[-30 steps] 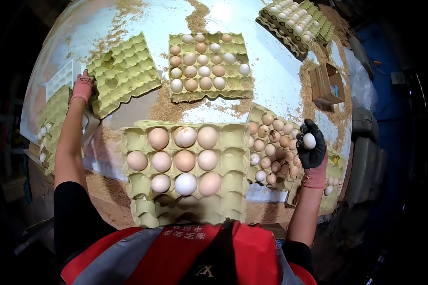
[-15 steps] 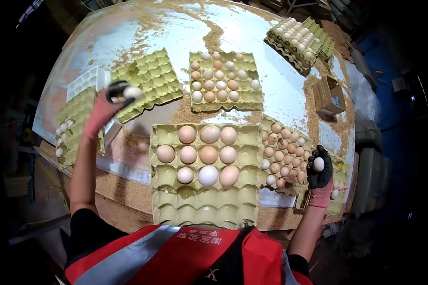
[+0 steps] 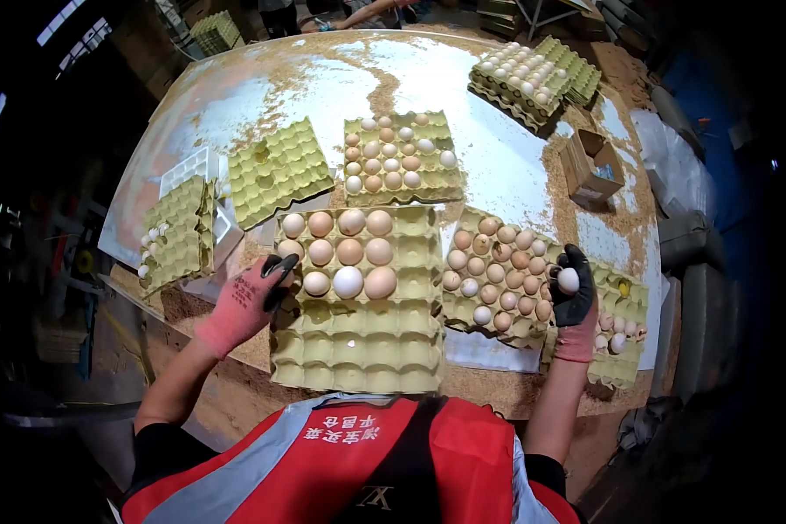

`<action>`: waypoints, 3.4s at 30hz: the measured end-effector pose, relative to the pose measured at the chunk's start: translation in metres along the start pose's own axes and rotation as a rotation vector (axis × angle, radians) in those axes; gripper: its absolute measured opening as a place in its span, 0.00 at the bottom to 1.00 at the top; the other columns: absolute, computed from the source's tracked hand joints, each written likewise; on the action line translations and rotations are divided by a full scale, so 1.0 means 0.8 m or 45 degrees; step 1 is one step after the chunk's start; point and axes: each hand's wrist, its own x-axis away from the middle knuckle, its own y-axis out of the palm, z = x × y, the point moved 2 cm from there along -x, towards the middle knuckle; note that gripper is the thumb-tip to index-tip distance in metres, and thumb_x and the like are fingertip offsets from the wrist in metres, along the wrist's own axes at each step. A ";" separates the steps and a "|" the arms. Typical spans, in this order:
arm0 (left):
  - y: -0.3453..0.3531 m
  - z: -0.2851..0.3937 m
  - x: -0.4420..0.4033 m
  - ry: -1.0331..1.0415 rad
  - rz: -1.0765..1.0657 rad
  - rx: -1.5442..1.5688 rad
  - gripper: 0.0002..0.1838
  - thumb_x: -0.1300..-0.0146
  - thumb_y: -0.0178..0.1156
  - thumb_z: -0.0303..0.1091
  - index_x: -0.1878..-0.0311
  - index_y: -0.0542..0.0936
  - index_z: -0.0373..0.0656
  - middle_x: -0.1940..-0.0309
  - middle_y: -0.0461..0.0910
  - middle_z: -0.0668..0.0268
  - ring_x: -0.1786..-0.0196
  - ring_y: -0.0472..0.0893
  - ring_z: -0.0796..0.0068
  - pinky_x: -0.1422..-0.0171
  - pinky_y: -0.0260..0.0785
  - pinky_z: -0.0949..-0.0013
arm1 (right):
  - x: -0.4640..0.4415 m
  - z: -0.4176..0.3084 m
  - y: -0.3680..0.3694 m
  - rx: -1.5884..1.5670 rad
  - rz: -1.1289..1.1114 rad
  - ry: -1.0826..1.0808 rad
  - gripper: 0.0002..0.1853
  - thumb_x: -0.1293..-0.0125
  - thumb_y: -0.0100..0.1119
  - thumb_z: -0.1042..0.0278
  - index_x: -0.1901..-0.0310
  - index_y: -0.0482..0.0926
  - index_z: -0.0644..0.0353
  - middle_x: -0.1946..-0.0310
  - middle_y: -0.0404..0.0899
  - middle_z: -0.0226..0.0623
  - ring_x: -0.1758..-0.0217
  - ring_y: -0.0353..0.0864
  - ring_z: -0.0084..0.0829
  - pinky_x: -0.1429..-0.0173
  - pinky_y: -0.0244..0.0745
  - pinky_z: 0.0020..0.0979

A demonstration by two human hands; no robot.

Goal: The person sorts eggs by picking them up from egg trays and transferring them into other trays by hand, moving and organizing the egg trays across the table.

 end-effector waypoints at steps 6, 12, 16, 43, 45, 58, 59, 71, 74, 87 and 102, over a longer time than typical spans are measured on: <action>-0.044 0.009 0.003 -0.142 0.130 0.650 0.34 0.44 0.70 0.29 0.33 0.70 0.47 0.43 0.76 0.58 0.50 0.78 0.72 0.49 0.74 0.65 | 0.027 -0.014 0.244 1.192 -0.763 -0.318 0.19 0.38 0.65 0.60 0.50 0.82 0.63 0.61 0.83 0.36 0.58 0.83 0.29 0.52 0.78 0.29; -0.007 -0.009 0.016 -0.540 0.210 3.286 0.25 0.31 0.53 0.41 0.38 0.73 0.31 0.42 0.76 0.49 0.43 0.77 0.57 0.38 0.73 0.57 | -0.001 0.092 0.431 2.556 -1.217 -0.837 0.11 0.42 0.65 0.64 0.57 0.86 0.53 0.57 0.85 0.34 0.53 0.85 0.31 0.59 0.80 0.33; 0.013 -0.016 0.031 -0.357 0.343 3.302 0.24 0.34 0.51 0.28 0.36 0.70 0.30 0.39 0.72 0.44 0.33 0.70 0.49 0.26 0.64 0.50 | 0.023 0.082 0.467 2.865 -1.472 -0.745 0.12 0.42 0.65 0.66 0.55 0.86 0.53 0.55 0.86 0.33 0.52 0.86 0.30 0.59 0.81 0.32; -0.013 0.125 -0.096 -0.012 0.243 0.900 0.16 0.28 0.55 0.29 0.39 0.75 0.40 0.44 0.77 0.61 0.44 0.77 0.68 0.39 0.69 0.66 | 0.199 -0.010 -0.182 0.210 0.574 0.166 0.21 0.43 0.72 0.70 0.47 0.81 0.65 0.59 0.85 0.36 0.64 0.84 0.24 0.63 0.80 0.24; -0.015 0.149 -0.085 0.163 0.275 0.814 0.17 0.28 0.54 0.29 0.38 0.74 0.38 0.43 0.77 0.60 0.44 0.77 0.68 0.38 0.68 0.66 | 0.199 -0.043 -0.248 0.716 0.839 -0.002 0.17 0.44 0.71 0.75 0.52 0.83 0.68 0.63 0.85 0.35 0.66 0.82 0.23 0.64 0.78 0.24; 0.025 0.371 -0.091 0.215 -0.175 1.291 0.28 0.38 0.60 0.18 0.33 0.71 0.41 0.37 0.74 0.60 0.39 0.76 0.68 0.35 0.70 0.66 | 0.159 -0.083 -0.219 0.087 0.254 -0.059 0.26 0.30 0.58 0.54 0.38 0.73 0.65 0.54 0.82 0.39 0.62 0.84 0.24 0.65 0.80 0.23; 0.045 0.406 -0.098 0.308 -0.320 1.369 0.34 0.39 0.63 0.20 0.29 0.66 0.43 0.34 0.69 0.60 0.34 0.72 0.67 0.35 0.71 0.64 | 0.150 -0.071 -0.199 -0.105 0.065 0.057 0.27 0.32 0.60 0.55 0.38 0.73 0.65 0.54 0.82 0.41 0.61 0.84 0.25 0.64 0.81 0.23; 0.168 0.398 -0.150 -0.428 -1.047 2.514 0.10 0.29 0.55 0.35 0.50 0.76 0.40 0.60 0.78 0.65 0.63 0.77 0.78 0.61 0.70 0.78 | 0.146 -0.066 -0.263 1.449 0.852 -0.142 0.27 0.37 0.65 0.65 0.37 0.71 0.62 0.44 0.75 0.52 0.46 0.80 0.43 0.42 0.77 0.39; 0.184 0.374 -0.150 -0.480 -0.860 2.371 0.12 0.30 0.59 0.38 0.52 0.78 0.40 0.67 0.76 0.70 0.66 0.77 0.80 0.62 0.70 0.80 | 0.139 -0.071 -0.278 1.729 0.843 -0.161 0.32 0.38 0.67 0.62 0.34 0.67 0.59 0.38 0.69 0.55 0.39 0.75 0.47 0.37 0.74 0.41; 0.161 0.380 -0.079 -0.310 -0.859 1.927 0.29 0.25 0.49 0.49 0.30 0.65 0.38 0.37 0.72 0.61 0.35 0.72 0.72 0.32 0.66 0.68 | 0.095 0.086 -0.098 1.245 -0.200 -0.206 0.26 0.43 0.64 0.75 0.41 0.74 0.59 0.43 0.72 0.47 0.38 0.72 0.47 0.32 0.67 0.43; -0.025 0.102 0.037 -0.382 0.266 1.588 0.19 0.27 0.56 0.38 0.41 0.78 0.36 0.48 0.82 0.63 0.49 0.80 0.75 0.41 0.71 0.70 | 0.105 0.057 0.034 1.537 -0.229 -0.425 0.18 0.41 0.64 0.71 0.47 0.79 0.55 0.49 0.77 0.45 0.45 0.77 0.47 0.40 0.73 0.41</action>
